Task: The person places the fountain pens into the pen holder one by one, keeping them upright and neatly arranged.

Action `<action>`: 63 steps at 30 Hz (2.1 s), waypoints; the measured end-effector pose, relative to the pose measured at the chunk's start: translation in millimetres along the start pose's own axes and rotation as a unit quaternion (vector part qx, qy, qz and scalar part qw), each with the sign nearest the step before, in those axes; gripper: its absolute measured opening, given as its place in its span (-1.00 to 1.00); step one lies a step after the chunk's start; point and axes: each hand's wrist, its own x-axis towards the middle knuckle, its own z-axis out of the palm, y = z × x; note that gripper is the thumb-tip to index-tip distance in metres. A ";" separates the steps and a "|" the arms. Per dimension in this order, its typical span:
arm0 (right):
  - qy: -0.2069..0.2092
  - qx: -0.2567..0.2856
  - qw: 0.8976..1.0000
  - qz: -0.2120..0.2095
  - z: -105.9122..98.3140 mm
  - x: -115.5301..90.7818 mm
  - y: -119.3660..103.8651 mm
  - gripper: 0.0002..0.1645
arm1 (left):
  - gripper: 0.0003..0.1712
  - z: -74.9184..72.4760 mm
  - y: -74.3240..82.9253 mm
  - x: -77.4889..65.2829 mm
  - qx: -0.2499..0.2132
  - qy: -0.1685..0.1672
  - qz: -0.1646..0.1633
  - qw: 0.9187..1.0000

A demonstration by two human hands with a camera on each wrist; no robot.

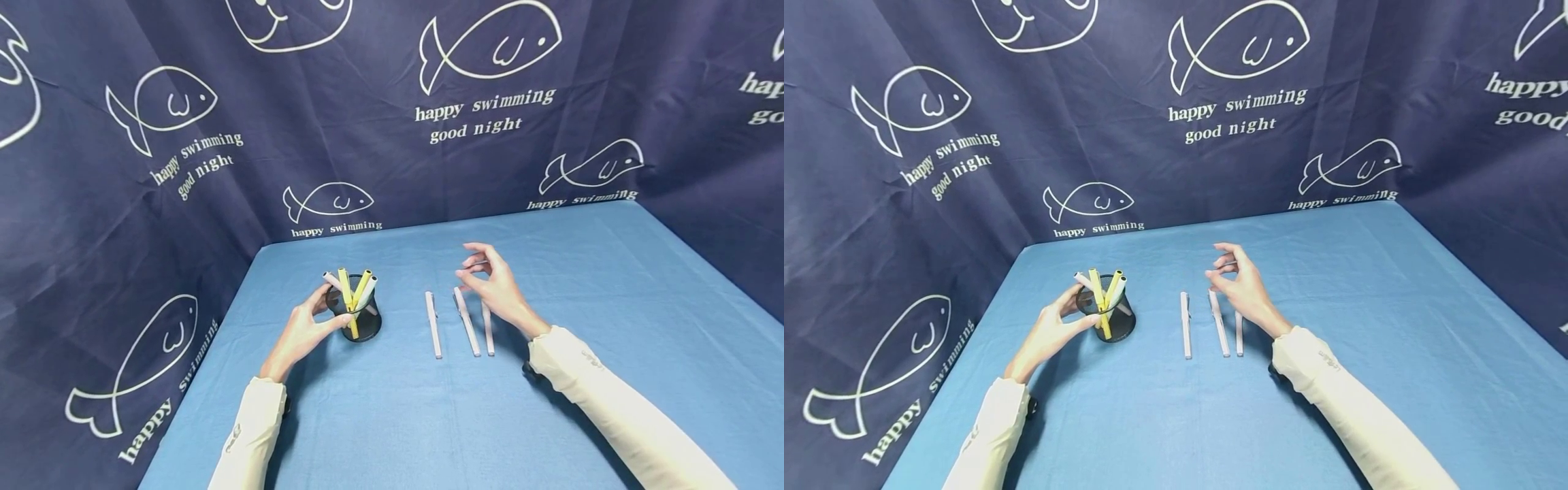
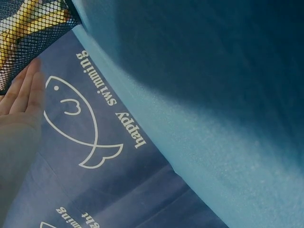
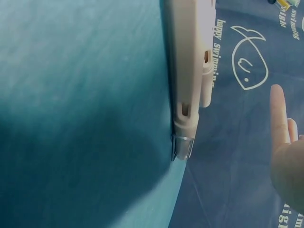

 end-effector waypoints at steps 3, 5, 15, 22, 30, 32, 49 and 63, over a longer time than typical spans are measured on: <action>0.000 0.001 1.000 0.004 -3.2 -0.3 0.7 -0.36 | 0.01 -0.1 1.3 0.4 0.003 0.001 0.000 1.000; 0.000 0.000 1.000 0.007 -5.1 -0.5 0.9 -0.37 | 0.01 -0.1 2.1 0.6 0.006 0.001 0.000 1.000; 0.001 -0.006 1.000 0.023 -11.6 -1.7 4.3 -0.36 | 0.01 -0.8 2.3 -0.3 0.001 -0.001 -0.004 1.000; -0.003 -0.001 0.999 0.035 -18.5 -3.9 5.7 -0.35 | 0.01 -1.1 2.7 -1.7 0.005 -0.002 -0.010 1.000; -0.008 -0.014 0.998 0.055 -25.9 -6.2 7.5 -0.35 | 0.00 -1.3 2.9 -2.3 0.000 0.001 -0.009 1.000; -0.011 -0.016 0.998 0.063 -27.8 -7.0 7.3 -0.34 | 0.00 -1.1 2.7 -2.4 0.000 0.001 -0.007 1.000; -0.043 -0.047 0.989 0.136 -43.0 -12.3 3.1 -0.29 | 0.03 -1.0 0.1 -0.1 0.008 0.001 -0.001 1.000; -0.073 -0.042 0.980 0.178 -46.7 -14.9 6.3 -0.21 | 0.04 -1.7 -1.2 0.5 0.009 0.000 -0.003 1.000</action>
